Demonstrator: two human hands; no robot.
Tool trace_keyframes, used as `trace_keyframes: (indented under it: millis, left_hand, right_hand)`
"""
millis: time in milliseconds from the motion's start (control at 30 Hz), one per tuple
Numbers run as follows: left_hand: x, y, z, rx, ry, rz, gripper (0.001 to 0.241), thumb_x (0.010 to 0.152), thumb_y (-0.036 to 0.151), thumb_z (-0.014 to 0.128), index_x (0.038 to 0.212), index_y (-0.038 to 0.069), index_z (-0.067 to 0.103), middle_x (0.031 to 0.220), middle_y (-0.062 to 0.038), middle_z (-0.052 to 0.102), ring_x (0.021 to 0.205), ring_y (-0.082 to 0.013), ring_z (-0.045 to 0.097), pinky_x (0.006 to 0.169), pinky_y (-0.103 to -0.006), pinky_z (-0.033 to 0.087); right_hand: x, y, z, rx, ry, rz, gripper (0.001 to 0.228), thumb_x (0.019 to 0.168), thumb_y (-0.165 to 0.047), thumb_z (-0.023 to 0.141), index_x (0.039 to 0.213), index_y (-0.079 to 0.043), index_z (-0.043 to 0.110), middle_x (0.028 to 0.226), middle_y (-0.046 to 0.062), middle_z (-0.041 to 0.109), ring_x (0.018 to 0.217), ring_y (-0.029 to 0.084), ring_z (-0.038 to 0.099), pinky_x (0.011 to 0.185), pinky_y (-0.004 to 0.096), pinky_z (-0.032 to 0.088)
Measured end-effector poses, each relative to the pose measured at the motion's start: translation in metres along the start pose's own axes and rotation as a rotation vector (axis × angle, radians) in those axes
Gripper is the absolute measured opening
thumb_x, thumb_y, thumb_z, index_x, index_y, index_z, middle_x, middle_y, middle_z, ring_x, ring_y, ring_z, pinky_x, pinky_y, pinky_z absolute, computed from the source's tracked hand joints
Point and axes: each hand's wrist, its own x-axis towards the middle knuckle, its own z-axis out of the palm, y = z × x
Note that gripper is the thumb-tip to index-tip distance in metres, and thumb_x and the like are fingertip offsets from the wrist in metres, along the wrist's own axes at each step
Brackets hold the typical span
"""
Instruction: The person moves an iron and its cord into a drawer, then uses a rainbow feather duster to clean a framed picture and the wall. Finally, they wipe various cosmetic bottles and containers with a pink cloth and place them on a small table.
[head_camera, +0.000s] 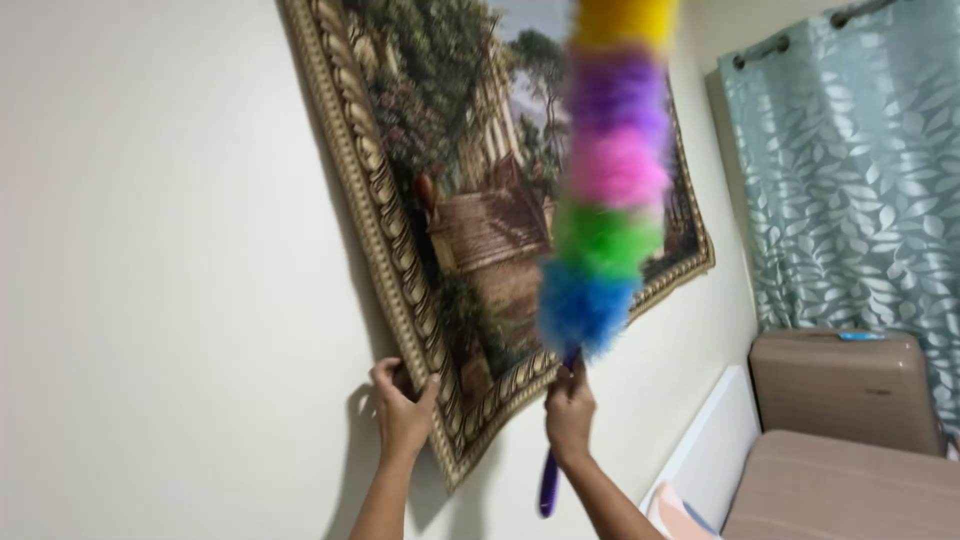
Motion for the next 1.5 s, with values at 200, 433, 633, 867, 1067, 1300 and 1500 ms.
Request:
trace_keyframes:
  millis: [200, 433, 633, 867, 1067, 1300, 1500]
  left_hand:
    - [0.04, 0.062, 0.005, 0.077, 0.091, -0.072, 0.062, 0.089, 0.01, 0.069, 0.146, 0.021, 0.046, 0.117, -0.013, 0.068, 0.086, -0.0314, 0.073, 0.073, -0.0445, 0.062]
    - [0.087, -0.064, -0.007, 0.917, 0.342, 0.712, 0.034, 0.082, 0.008, 0.071, 0.116, 0.012, 0.067, 0.099, -0.014, 0.076, 0.083, -0.0295, 0.073, 0.078, -0.0413, 0.062]
    - [0.063, -0.022, -0.018, 0.557, 0.321, 0.496, 0.03, 0.091, 0.011, 0.073, 0.12, 0.018, 0.074, 0.077, -0.002, 0.068, 0.05, -0.0121, 0.055, 0.04, -0.0246, 0.05]
    - [0.049, -0.001, -0.012, 0.525, 0.417, 0.539, 0.034, 0.094, 0.007, 0.072, 0.125, 0.019, 0.073, 0.091, -0.007, 0.073, 0.058, -0.0074, 0.058, 0.039, -0.0191, 0.048]
    - [0.047, 0.005, -0.018, 0.486, 0.42, 0.419, 0.042, 0.093, 0.007, 0.073, 0.133, 0.02, 0.071, 0.103, -0.011, 0.077, 0.052, -0.0081, 0.055, 0.039, -0.022, 0.047]
    - [0.048, -0.005, -0.02, 0.445, 0.368, 0.465, 0.041, 0.094, 0.011, 0.07, 0.135, 0.018, 0.068, 0.122, -0.023, 0.071, 0.036, -0.0026, 0.049, 0.051, -0.02, 0.051]
    - [0.043, 0.001, -0.017, 0.449, 0.371, 0.381, 0.037, 0.095, 0.013, 0.068, 0.132, 0.019, 0.069, 0.123, -0.023, 0.071, 0.04, -0.0023, 0.047, 0.033, -0.0179, 0.041]
  right_hand:
    - [0.022, -0.004, 0.103, -0.236, -0.257, 0.073, 0.051, 0.109, -0.028, 0.03, 0.159, -0.017, 0.03, 0.059, 0.003, 0.05, 0.043, 0.013, 0.042, 0.036, 0.033, 0.041]
    - [0.07, 0.114, 0.069, -0.5, -0.29, -1.0, 0.061, 0.106, -0.009, 0.049, 0.164, -0.013, 0.03, 0.085, 0.012, 0.066, 0.056, 0.018, 0.06, 0.045, 0.031, 0.051]
    - [0.207, 0.187, -0.001, -0.749, -0.18, -0.187, 0.069, 0.098, -0.013, 0.049, 0.162, -0.032, 0.034, 0.092, 0.019, 0.074, 0.073, 0.036, 0.068, 0.061, 0.043, 0.057]
    - [0.161, 0.165, 0.068, -0.355, -0.079, 0.161, 0.045, 0.117, -0.029, 0.032, 0.14, -0.001, 0.057, 0.061, 0.005, 0.057, 0.045, 0.016, 0.046, 0.039, 0.035, 0.039]
    - [0.173, 0.184, 0.032, -0.615, -0.141, -0.771, 0.048, 0.107, -0.022, 0.049, 0.153, -0.029, 0.046, 0.081, 0.007, 0.068, 0.06, 0.022, 0.063, 0.047, 0.034, 0.05]
    - [0.389, 0.211, -0.033, -0.668, 0.117, -0.001, 0.035, 0.106, -0.021, 0.055, 0.135, -0.005, 0.067, 0.095, 0.02, 0.073, 0.068, 0.022, 0.067, 0.059, 0.035, 0.054]
    - [0.336, 0.153, 0.028, -0.675, -0.132, -0.168, 0.03, 0.107, -0.006, 0.042, 0.123, 0.007, 0.063, 0.095, 0.026, 0.075, 0.074, 0.032, 0.071, 0.065, 0.038, 0.056]
